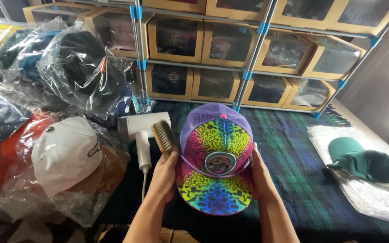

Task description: The person uses a handheld steamer to apply steam to a colorful printed hat and a green hat, then brushes the colorful hat with a wooden-handled brush before placing it into a clear plastic bag.

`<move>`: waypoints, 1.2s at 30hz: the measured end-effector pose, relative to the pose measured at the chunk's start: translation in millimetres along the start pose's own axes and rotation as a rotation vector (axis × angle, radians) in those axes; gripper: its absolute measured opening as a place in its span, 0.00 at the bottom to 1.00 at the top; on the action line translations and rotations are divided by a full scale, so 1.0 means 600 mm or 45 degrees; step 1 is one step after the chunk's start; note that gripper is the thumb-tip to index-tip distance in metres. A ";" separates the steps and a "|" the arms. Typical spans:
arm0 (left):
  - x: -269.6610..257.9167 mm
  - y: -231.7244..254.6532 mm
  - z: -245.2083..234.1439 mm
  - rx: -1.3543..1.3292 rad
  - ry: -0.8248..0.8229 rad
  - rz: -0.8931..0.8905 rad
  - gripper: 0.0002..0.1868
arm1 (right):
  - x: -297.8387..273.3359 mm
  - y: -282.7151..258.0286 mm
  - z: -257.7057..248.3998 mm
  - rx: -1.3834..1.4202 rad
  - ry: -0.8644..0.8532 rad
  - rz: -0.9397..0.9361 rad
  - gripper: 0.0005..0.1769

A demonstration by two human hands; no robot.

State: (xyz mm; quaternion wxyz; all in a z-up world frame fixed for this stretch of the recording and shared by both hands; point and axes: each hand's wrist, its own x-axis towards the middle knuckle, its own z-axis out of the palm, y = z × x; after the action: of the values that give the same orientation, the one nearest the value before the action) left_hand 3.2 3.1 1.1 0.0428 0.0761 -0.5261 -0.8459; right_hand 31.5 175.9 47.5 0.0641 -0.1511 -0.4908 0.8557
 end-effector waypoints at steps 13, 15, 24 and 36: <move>0.211 -0.038 0.042 0.161 -0.087 0.090 0.22 | 0.074 -0.050 0.080 -0.182 -0.135 -0.282 0.40; 0.238 -0.006 0.074 0.194 -0.094 0.121 0.20 | 0.113 -0.062 0.100 -0.178 -0.178 -0.339 0.40; 0.293 0.023 0.117 0.342 0.000 0.034 0.25 | 0.226 -0.060 0.117 -0.154 -0.232 -0.330 0.44; 0.070 0.014 0.173 1.571 -0.274 0.422 0.19 | 0.303 -0.168 -0.194 -1.434 -0.079 -0.333 0.37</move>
State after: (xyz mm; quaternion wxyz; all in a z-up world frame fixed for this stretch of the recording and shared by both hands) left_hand -56.5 84.4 50.3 0.0681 -0.0808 -0.9217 -0.3731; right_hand -106.9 369.8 43.6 0.0646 -0.0750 -0.8868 0.4514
